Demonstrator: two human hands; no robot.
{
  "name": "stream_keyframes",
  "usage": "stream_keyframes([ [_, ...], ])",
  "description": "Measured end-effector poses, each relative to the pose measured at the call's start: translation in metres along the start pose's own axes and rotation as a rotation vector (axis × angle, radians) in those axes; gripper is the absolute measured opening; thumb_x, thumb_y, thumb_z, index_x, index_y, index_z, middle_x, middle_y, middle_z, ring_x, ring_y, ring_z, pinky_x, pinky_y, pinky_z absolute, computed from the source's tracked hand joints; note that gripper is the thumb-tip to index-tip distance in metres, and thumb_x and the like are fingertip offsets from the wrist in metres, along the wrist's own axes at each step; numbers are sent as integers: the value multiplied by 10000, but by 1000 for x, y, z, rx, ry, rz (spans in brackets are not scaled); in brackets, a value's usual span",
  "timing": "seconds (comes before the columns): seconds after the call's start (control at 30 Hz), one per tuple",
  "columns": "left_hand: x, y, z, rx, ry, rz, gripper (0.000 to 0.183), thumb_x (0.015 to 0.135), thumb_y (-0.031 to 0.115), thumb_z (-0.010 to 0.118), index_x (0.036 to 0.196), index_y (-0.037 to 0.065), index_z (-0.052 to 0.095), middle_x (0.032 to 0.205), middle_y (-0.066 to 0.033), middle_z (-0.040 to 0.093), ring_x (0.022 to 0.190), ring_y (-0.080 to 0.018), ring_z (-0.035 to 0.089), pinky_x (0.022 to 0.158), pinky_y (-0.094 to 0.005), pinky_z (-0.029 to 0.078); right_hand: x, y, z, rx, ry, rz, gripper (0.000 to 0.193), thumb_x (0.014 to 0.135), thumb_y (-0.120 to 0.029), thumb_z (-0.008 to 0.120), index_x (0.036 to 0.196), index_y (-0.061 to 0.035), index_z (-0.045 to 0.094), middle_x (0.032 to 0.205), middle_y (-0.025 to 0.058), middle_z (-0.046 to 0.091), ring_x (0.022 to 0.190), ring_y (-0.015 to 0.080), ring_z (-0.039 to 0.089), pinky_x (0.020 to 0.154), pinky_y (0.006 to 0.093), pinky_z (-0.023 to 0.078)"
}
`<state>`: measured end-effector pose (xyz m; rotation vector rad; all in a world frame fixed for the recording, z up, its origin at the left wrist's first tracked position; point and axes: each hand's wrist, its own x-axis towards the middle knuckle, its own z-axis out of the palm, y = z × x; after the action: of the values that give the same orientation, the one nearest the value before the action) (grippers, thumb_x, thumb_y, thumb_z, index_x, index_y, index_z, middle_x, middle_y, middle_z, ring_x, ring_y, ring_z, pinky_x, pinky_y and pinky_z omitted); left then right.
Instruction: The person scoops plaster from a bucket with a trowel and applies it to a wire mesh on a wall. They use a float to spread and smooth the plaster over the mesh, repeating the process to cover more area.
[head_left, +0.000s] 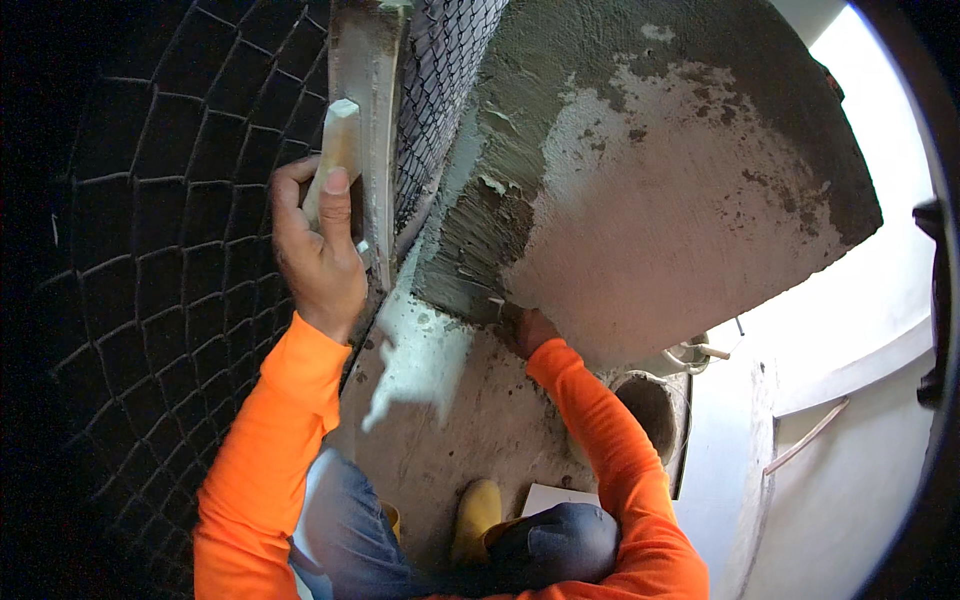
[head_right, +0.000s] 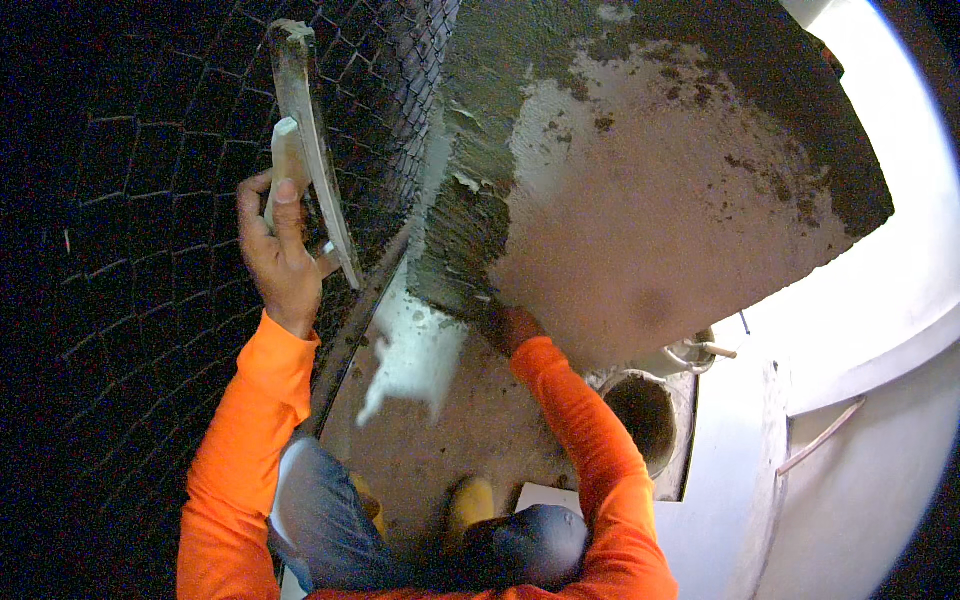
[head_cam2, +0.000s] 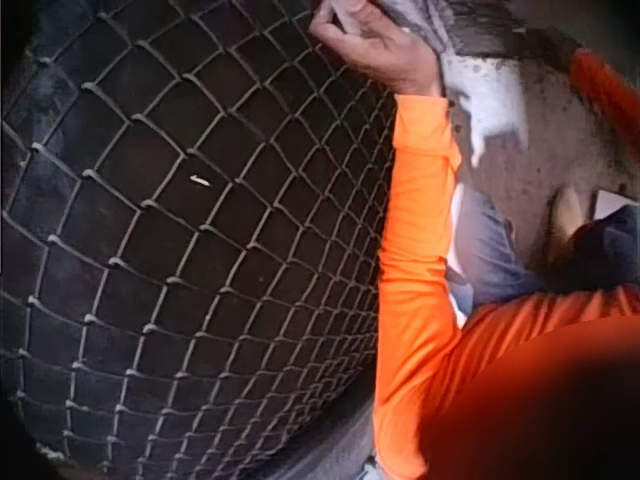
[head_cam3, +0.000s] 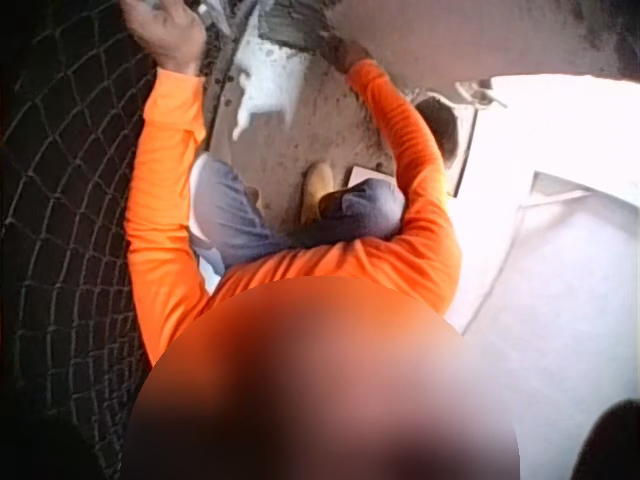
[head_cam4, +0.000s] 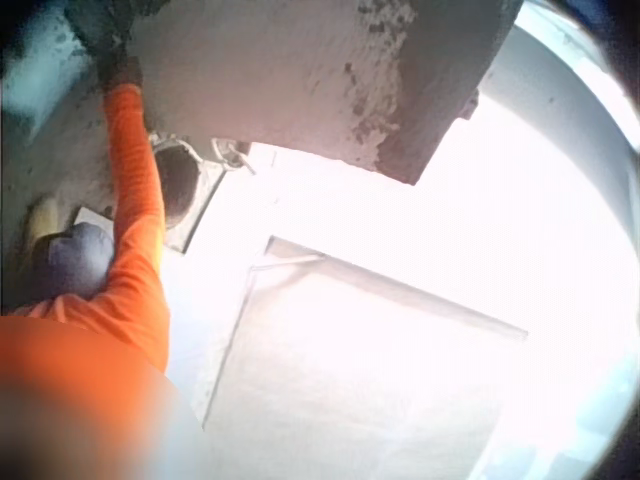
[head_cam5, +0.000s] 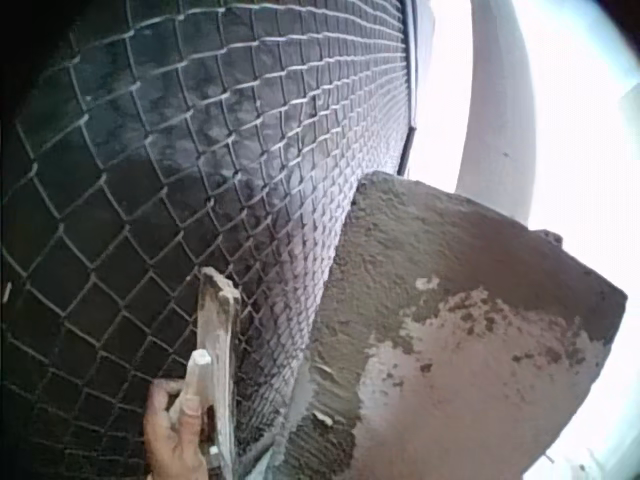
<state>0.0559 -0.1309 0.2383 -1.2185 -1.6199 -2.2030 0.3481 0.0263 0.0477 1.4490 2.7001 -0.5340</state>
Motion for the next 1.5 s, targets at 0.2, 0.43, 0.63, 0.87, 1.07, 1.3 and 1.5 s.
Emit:
stream_keyframes([
  [0.2,1,0,-9,41,-10,42,362,1059,343,551,1126,-12,563,1021,-113,616,953,-192,578,877,-341,466,-4,6,-31,46,139,-98,392,890,-368,710,1131,-61,678,960,227,718,910,404,696,818,474,541],
  [0.43,3,-1,-7,-1,3,25,354,1062,339,547,1126,-9,560,1024,-110,618,964,-182,577,890,-336,464,-16,26,-18,453,212,-199,316,893,-316,714,950,-7,682,740,105,577,686,175,497,653,364,443],
  [0.63,-3,-1,-4,-3,-29,28,349,1065,341,542,1124,-2,561,1010,-86,608,924,-160,563,850,-311,463,12,29,22,596,66,-125,294,893,-294,697,1041,-40,711,769,115,621,704,198,540,678,381,469],
  [0.87,-2,0,-8,-24,-33,-64,350,1068,360,536,1120,14,558,970,-46,584,850,-107,522,771,-273,444,3,32,20,101,164,-200,401,893,-369,689,1156,-68,708,967,226,730,843,425,691,793,478,533],
  [1.07,-2,1,-9,-26,-29,-71,353,1071,372,529,1125,23,546,949,-18,562,804,-79,497,708,-246,426,-27,44,-6,148,203,-66,380,905,-368,689,1124,-58,701,906,240,711,863,447,689,798,496,534],
  [1.3,-4,-6,4,24,-44,-13,362,1074,363,522,1105,3,552,954,-38,560,808,-106,503,737,-272,433,-28,48,20,69,144,-69,376,920,-336,654,1182,-68,675,915,242,716,857,430,704,789,495,555],
  [1.5,-8,1,11,-53,-84,-47,361,1077,371,511,1132,15,531,943,-32,555,787,-94,502,702,-261,437,8,1,23,55,-27,96,416,922,-356,643,1242,-90,653,980,242,722,908,450,696,827,523,559],
])
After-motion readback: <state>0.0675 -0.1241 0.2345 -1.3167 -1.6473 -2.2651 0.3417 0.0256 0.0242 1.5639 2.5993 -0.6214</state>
